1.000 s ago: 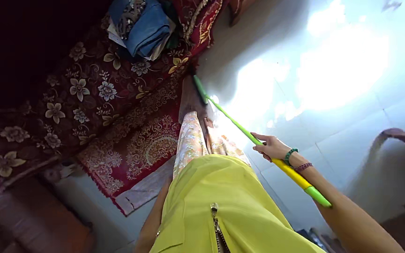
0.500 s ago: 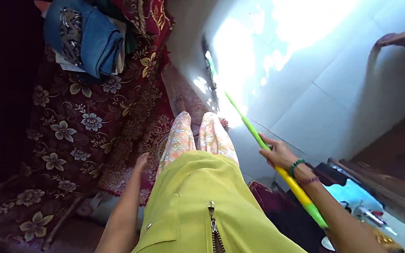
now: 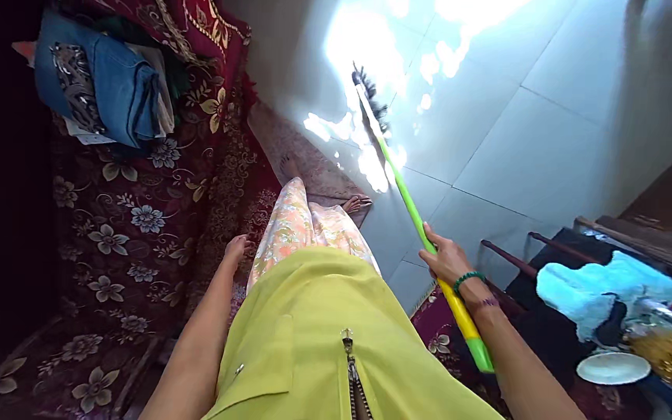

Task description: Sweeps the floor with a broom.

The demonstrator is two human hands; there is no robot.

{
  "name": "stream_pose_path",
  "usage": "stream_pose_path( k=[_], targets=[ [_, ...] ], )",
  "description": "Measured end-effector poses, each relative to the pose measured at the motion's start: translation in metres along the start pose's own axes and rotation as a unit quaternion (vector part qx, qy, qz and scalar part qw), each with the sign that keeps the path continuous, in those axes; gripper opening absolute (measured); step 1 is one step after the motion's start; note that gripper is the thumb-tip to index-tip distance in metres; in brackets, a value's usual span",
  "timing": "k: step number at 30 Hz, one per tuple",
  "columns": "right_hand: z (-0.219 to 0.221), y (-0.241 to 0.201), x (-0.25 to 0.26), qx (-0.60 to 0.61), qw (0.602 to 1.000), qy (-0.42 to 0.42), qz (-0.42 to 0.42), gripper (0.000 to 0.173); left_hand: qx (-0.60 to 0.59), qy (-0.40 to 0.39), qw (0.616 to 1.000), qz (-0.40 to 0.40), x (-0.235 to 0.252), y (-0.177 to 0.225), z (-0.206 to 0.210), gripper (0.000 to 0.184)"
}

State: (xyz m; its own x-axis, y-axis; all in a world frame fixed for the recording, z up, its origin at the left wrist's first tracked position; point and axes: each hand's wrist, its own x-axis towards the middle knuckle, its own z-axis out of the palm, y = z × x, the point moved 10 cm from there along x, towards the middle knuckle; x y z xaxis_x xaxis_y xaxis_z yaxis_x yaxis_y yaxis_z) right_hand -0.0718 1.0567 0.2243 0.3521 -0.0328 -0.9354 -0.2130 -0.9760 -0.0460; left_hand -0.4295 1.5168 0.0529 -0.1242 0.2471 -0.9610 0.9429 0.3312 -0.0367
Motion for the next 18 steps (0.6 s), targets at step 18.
stream_pose_path(
  k=[18],
  targets=[
    [-0.009, 0.172, 0.022, 0.126, 0.991, 0.033, -0.042, 0.076, 0.167, -0.058, 0.962, 0.208, -0.166, -0.107, 0.162, 0.043]
  ],
)
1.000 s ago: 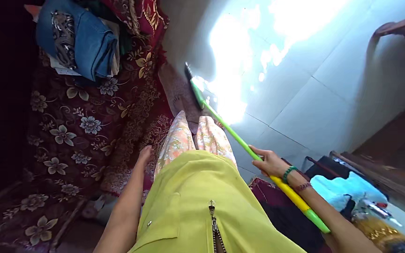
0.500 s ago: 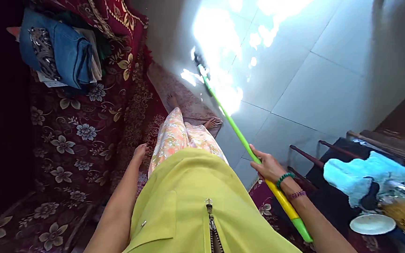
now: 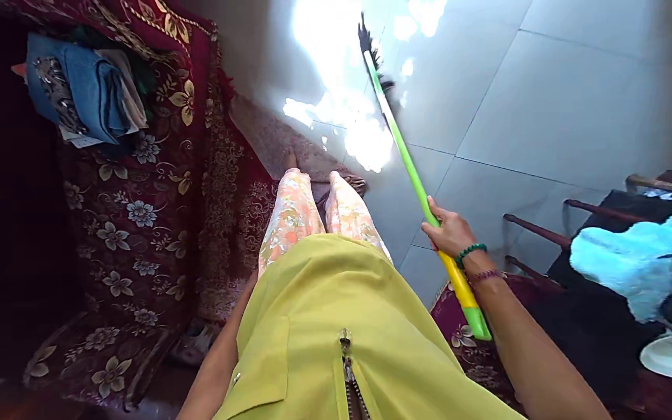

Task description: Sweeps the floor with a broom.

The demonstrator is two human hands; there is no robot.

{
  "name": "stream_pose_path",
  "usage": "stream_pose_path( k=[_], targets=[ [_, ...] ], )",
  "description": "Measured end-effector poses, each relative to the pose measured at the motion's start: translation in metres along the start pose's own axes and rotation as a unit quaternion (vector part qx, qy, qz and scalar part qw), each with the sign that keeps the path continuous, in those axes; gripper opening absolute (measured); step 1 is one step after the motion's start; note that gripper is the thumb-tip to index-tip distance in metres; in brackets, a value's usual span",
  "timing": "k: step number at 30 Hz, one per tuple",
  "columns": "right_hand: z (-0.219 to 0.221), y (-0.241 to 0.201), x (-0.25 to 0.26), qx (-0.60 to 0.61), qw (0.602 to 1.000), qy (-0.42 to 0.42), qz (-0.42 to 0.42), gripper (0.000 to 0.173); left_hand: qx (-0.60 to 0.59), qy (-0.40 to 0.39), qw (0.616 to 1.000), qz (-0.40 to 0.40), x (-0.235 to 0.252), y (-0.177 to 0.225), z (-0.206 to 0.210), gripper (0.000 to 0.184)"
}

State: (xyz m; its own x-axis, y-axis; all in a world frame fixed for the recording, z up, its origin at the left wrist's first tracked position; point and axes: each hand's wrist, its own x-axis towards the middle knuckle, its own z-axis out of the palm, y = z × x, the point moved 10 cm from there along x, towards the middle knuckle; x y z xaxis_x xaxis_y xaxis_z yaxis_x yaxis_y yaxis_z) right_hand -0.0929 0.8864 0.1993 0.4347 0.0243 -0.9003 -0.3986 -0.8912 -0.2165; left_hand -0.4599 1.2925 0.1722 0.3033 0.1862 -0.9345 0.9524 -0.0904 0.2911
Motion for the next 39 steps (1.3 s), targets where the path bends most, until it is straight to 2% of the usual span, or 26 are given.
stream_pose_path(
  k=[1, 2, 3, 4, 6, 7, 8, 10, 13, 15, 20, 22, 28, 32, 34, 36, 39],
  targets=[
    [-0.001, 0.007, -0.012, 0.015, 1.000, -0.022, 0.004, 0.077, 0.007, -0.024, 0.988, -0.151, -0.037, 0.048, -0.002, 0.044],
    [0.001, 0.012, -0.022, 0.017, 0.998, -0.054, 0.010, 0.076, 0.009, -0.043, 0.966, -0.256, -0.069, 0.097, -0.004, 0.046],
    [0.006, 0.015, -0.028, 0.009, 0.996, -0.088, 0.013, 0.075, 0.014, -0.033, 0.959, -0.283, -0.075, 0.127, -0.007, 0.046],
    [0.013, 0.016, -0.029, -0.007, 0.993, -0.121, 0.014, 0.074, 0.025, -0.021, 0.968, -0.250, -0.058, 0.132, -0.009, 0.045],
    [0.030, 0.009, -0.012, -0.054, 0.984, -0.168, 0.013, 0.071, 0.072, 0.018, 0.993, -0.091, 0.025, 0.094, -0.013, 0.043],
    [0.038, 0.002, 0.003, -0.077, 0.982, -0.174, 0.010, 0.070, 0.114, 0.015, 0.992, -0.043, 0.065, 0.074, -0.021, 0.042],
    [0.044, -0.008, 0.022, -0.100, 0.981, -0.164, 0.004, 0.068, 0.163, -0.012, 0.986, -0.044, 0.097, 0.060, -0.031, 0.043],
    [0.038, -0.038, 0.062, -0.136, 0.986, -0.092, -0.031, 0.065, 0.127, -0.030, 0.989, -0.076, 0.133, 0.063, -0.058, 0.043],
    [0.024, -0.080, 0.102, -0.136, 0.990, -0.005, -0.038, 0.071, -0.010, 0.052, 0.992, -0.117, 0.142, 0.083, -0.110, 0.046],
    [0.006, -0.101, 0.111, -0.076, 0.995, 0.046, -0.043, 0.071, -0.023, 0.086, 0.988, -0.123, 0.155, 0.101, -0.140, 0.044],
    [-0.012, -0.098, 0.061, 0.075, 0.992, 0.105, -0.011, 0.068, 0.019, 0.048, 0.989, -0.140, 0.182, 0.115, -0.156, 0.042],
    [-0.005, -0.091, 0.042, 0.069, 0.991, 0.115, 0.002, 0.068, 0.025, 0.036, 0.990, -0.136, 0.189, 0.121, -0.150, 0.043],
    [0.015, -0.086, 0.043, 0.021, 0.993, 0.106, 0.038, 0.070, 0.019, 0.013, 0.998, -0.064, 0.221, 0.147, -0.127, 0.042],
    [0.027, -0.072, 0.040, 0.007, 0.993, 0.097, 0.062, 0.073, 0.094, -0.033, 0.995, -0.026, 0.227, 0.160, -0.120, 0.039],
    [0.034, -0.061, 0.037, 0.007, 0.993, 0.088, 0.075, 0.073, 0.090, -0.031, 0.995, -0.042, 0.226, 0.147, -0.124, 0.039],
    [0.040, -0.047, 0.030, 0.020, 0.993, 0.077, 0.088, 0.073, 0.066, 0.004, 0.996, -0.067, 0.223, 0.132, -0.132, 0.040],
    [0.053, -0.031, -0.001, 0.066, 0.992, 0.033, 0.106, 0.073, 0.069, 0.030, 0.992, -0.097, 0.210, 0.121, -0.138, 0.040]
  ],
)
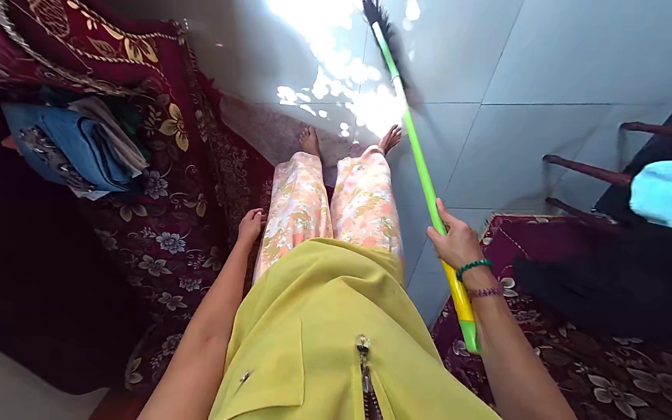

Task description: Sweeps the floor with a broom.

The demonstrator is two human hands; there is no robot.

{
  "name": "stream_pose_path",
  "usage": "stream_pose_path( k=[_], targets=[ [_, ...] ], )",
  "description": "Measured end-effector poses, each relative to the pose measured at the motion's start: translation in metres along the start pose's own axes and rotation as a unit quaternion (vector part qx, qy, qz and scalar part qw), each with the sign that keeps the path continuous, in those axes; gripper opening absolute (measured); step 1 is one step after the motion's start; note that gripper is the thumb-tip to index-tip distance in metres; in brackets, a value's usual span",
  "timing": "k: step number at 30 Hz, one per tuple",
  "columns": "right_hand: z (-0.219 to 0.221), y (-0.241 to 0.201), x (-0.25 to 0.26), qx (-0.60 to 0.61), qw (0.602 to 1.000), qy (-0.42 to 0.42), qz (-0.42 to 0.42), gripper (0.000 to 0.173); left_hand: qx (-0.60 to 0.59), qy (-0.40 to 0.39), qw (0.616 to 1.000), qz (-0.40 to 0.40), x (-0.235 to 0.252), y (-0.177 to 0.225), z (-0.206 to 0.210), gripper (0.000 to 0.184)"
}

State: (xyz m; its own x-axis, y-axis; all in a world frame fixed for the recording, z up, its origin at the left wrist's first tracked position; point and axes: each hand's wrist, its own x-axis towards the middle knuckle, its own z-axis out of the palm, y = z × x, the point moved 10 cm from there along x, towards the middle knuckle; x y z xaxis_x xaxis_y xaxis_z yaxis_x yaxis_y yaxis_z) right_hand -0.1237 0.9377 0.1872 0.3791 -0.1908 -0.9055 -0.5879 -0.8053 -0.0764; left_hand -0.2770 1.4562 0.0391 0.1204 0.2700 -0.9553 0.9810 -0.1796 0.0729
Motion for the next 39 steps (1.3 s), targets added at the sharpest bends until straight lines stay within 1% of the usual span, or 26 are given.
stream_pose_path(
  k=[3, 5, 7, 9, 10, 12, 13, 14, 16, 18, 20, 22, 23, 24, 25, 27, 29, 31, 35, 37, 39],
  targets=[
    [-0.001, 0.015, -0.040, 0.037, 0.997, -0.062, -0.001, 0.070, 0.005, -0.013, 1.000, -0.010, -0.002, -0.007, 0.013, 0.039],
    [0.001, 0.027, -0.052, 0.038, 0.992, -0.122, -0.005, 0.070, -0.015, -0.003, 1.000, -0.011, -0.004, -0.012, 0.026, 0.040],
    [0.008, 0.036, -0.034, 0.025, 0.984, -0.176, -0.022, 0.069, -0.062, 0.018, 0.998, -0.003, -0.009, -0.011, 0.044, 0.041],
    [0.015, 0.033, 0.008, -0.039, 0.977, -0.205, -0.048, 0.067, -0.118, 0.035, 0.992, 0.015, -0.022, -0.010, 0.069, 0.041],
    [0.017, 0.026, 0.031, -0.085, 0.973, -0.205, -0.062, 0.065, -0.135, 0.037, 0.990, 0.021, -0.031, -0.011, 0.084, 0.041],
    [0.012, 0.009, 0.071, -0.131, 0.973, -0.156, -0.104, 0.065, -0.139, 0.017, 0.990, 0.022, -0.047, -0.018, 0.119, 0.040],
    [0.007, 0.005, 0.083, -0.120, 0.977, -0.117, -0.131, 0.065, -0.132, -0.002, 0.991, 0.018, -0.052, -0.024, 0.137, 0.040],
    [0.001, 0.005, 0.084, -0.100, 0.980, -0.088, -0.144, 0.066, -0.121, -0.019, 0.992, 0.013, -0.057, -0.032, 0.152, 0.040],
    [-0.010, 0.016, 0.082, -0.076, 0.983, -0.061, -0.153, 0.068, -0.104, -0.021, 0.994, 0.008, -0.062, -0.050, 0.175, 0.039],
    [-0.026, 0.034, 0.072, -0.066, 0.984, -0.074, -0.147, 0.071, -0.104, 0.000, 0.995, 0.007, -0.067, -0.064, 0.193, 0.037],
    [-0.041, 0.063, 0.049, -0.049, 0.983, -0.116, -0.131, 0.072, -0.115, 0.006, 0.993, 0.009, -0.077, -0.073, 0.209, 0.036],
    [-0.051, 0.091, 0.036, -0.038, 0.979, -0.168, -0.109, 0.072, -0.135, 0.004, 0.991, 0.017, -0.093, -0.065, 0.224, 0.036],
    [-0.053, 0.103, 0.040, -0.037, 0.976, -0.191, -0.094, 0.071, -0.143, 0.004, 0.990, 0.018, -0.103, -0.056, 0.229, 0.036],
    [-0.054, 0.111, 0.051, -0.047, 0.976, -0.196, -0.087, 0.069, -0.147, 0.003, 0.989, 0.021, -0.110, -0.047, 0.233, 0.036],
    [-0.055, 0.115, 0.066, -0.067, 0.978, -0.177, -0.091, 0.067, -0.145, 0.003, 0.989, 0.028, -0.114, -0.040, 0.235, 0.037],
    [-0.058, 0.116, 0.099, -0.109, 0.984, -0.094, -0.106, 0.064, -0.126, 0.011, 0.990, 0.057, -0.110, -0.037, 0.238, 0.036],
    [-0.062, 0.115, 0.114, -0.104, 0.988, -0.032, -0.111, 0.064, -0.104, 0.016, 0.992, 0.073, -0.102, -0.042, 0.240, 0.038],
    [-0.068, 0.113, 0.106, -0.074, 0.992, -0.011, -0.106, 0.066, -0.092, 0.022, 0.993, 0.072, -0.098, -0.049, 0.237, 0.039],
    [-0.100, 0.126, 0.068, -0.025, 0.994, -0.016, -0.108, 0.069, -0.065, 0.019, 0.995, 0.075, -0.092, -0.057, 0.233, 0.040],
    [-0.107, 0.139, 0.047, -0.022, 0.992, -0.048, -0.112, 0.073, -0.078, 0.025, 0.994, 0.074, -0.094, -0.063, 0.232, 0.039],
    [-0.103, 0.146, 0.027, -0.036, 0.989, -0.100, -0.104, 0.071, -0.088, 0.026, 0.993, 0.075, -0.094, -0.067, 0.232, 0.039]
  ],
)
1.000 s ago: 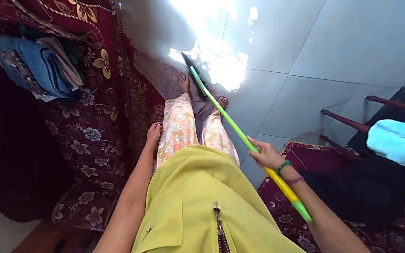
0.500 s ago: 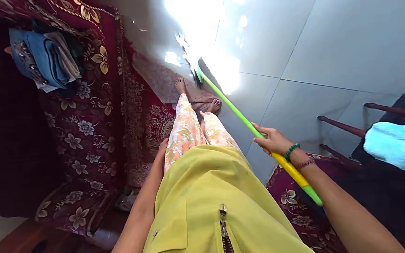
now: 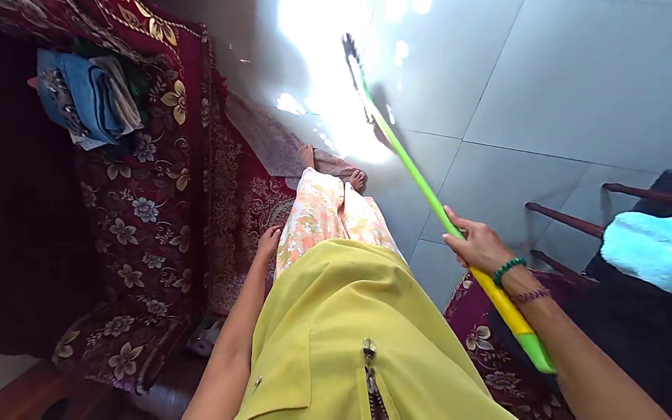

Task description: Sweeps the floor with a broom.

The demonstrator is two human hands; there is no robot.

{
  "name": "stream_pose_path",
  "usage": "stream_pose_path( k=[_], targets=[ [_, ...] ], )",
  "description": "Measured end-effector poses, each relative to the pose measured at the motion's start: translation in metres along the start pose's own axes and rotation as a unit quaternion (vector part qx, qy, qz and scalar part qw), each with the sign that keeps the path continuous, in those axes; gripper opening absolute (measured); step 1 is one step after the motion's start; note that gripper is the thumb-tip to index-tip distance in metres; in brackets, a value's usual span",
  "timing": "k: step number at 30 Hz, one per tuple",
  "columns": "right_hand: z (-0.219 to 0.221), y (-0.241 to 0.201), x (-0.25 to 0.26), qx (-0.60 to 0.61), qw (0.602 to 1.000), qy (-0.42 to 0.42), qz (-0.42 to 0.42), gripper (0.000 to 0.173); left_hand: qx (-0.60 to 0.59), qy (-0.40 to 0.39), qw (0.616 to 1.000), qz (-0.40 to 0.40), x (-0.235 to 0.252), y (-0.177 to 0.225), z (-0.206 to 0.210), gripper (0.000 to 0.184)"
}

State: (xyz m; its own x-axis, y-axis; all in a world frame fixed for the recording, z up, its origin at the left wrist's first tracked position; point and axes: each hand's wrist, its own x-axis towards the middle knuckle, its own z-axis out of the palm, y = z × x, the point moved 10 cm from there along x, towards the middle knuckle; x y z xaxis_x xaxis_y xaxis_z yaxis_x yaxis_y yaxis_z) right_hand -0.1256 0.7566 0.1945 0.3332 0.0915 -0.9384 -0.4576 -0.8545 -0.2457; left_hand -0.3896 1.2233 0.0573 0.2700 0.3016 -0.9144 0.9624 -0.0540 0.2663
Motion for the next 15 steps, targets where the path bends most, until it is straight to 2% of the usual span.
stream_pose_path(
  k=[3, 5, 8, 11, 13, 15],
  targets=[
    [0.025, -0.008, -0.001, -0.061, 0.995, -0.080, 0.011, 0.068, -0.003, -0.020, 1.000, -0.010, 0.000, -0.004, 0.004, 0.038],
    [0.034, -0.025, 0.030, -0.136, 0.987, -0.087, 0.000, 0.065, 0.002, -0.043, 0.999, -0.023, -0.002, 0.003, 0.002, 0.038],
    [0.023, -0.072, 0.097, -0.219, 0.974, 0.011, -0.056, 0.064, 0.021, -0.048, 0.998, -0.025, -0.005, 0.021, -0.015, 0.040],
    [0.008, -0.114, 0.137, -0.217, 0.971, 0.078, -0.061, 0.070, 0.002, 0.003, 1.000, -0.024, -0.004, 0.041, -0.045, 0.041],
    [-0.003, -0.124, 0.124, -0.168, 0.975, 0.117, -0.085, 0.070, -0.017, 0.027, 0.999, -0.032, -0.001, 0.048, -0.061, 0.041],
    [0.006, -0.101, 0.093, -0.094, 0.982, 0.126, -0.101, 0.068, -0.031, 0.032, 0.998, -0.050, 0.003, 0.041, -0.070, 0.041]
  ],
)
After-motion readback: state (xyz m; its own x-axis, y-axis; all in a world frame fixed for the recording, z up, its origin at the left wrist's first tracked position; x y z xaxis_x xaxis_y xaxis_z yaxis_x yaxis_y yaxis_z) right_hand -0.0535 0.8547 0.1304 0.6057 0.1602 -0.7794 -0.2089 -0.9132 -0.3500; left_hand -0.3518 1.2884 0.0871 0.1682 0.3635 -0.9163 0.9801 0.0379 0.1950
